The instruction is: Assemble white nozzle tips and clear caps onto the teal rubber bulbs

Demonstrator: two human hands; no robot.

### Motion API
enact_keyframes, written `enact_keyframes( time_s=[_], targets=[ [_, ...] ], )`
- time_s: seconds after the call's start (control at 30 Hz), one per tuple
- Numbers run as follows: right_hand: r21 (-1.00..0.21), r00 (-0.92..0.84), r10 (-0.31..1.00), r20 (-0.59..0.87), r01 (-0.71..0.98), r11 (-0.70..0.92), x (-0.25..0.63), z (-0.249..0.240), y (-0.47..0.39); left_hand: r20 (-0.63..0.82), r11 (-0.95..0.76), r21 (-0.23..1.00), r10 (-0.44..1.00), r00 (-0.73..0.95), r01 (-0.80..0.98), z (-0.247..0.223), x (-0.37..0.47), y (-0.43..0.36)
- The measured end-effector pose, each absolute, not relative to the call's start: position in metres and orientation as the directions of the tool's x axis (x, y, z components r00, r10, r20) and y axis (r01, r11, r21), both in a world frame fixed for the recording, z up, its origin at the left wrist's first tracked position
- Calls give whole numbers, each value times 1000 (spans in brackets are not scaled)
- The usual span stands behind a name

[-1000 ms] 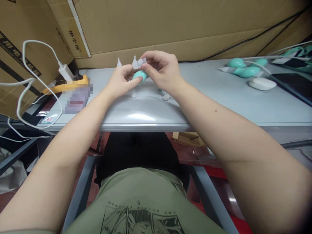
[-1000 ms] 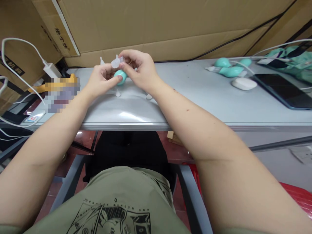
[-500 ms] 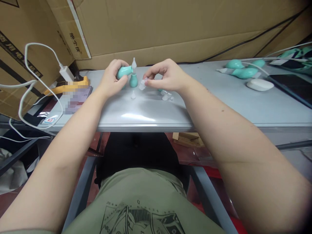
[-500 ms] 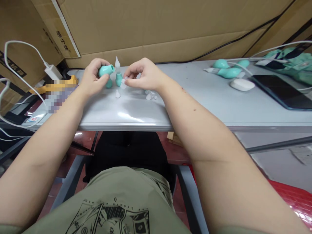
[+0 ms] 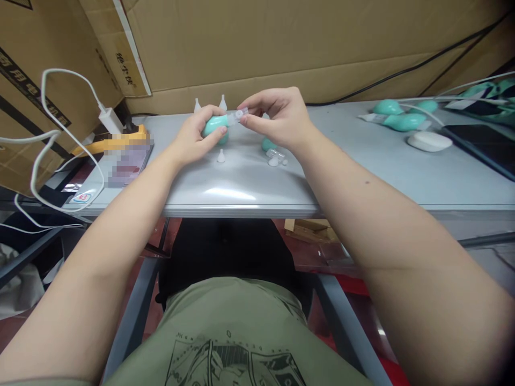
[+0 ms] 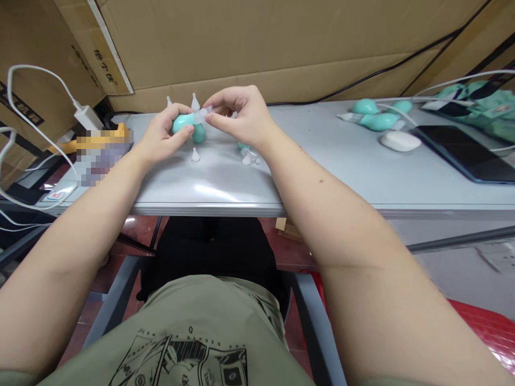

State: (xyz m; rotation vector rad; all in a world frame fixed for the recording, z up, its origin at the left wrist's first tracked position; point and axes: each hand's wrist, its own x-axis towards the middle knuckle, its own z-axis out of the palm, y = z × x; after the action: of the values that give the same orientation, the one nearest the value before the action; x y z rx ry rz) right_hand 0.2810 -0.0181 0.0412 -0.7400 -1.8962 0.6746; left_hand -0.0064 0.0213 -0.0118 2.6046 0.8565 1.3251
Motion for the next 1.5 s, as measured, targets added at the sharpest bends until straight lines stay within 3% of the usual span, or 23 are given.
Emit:
enact_keyframes(
  time_s=[0.57, 0.93, 1.5],
  targets=[
    [-746, -414, 731, 542, 164, 645, 277, 35, -14, 740, -845, 296, 497, 454, 444, -13, -4, 17],
    [-783, -471, 736, 485, 140, 606, 276, 37, -16, 657, -771, 440, 626, 420, 460, -7, -1, 10],
    [-756, -431, 740, 516, 179, 630, 273, 30, -14, 715, -802, 373, 569, 406, 467, -15, 0, 16]
  ],
)
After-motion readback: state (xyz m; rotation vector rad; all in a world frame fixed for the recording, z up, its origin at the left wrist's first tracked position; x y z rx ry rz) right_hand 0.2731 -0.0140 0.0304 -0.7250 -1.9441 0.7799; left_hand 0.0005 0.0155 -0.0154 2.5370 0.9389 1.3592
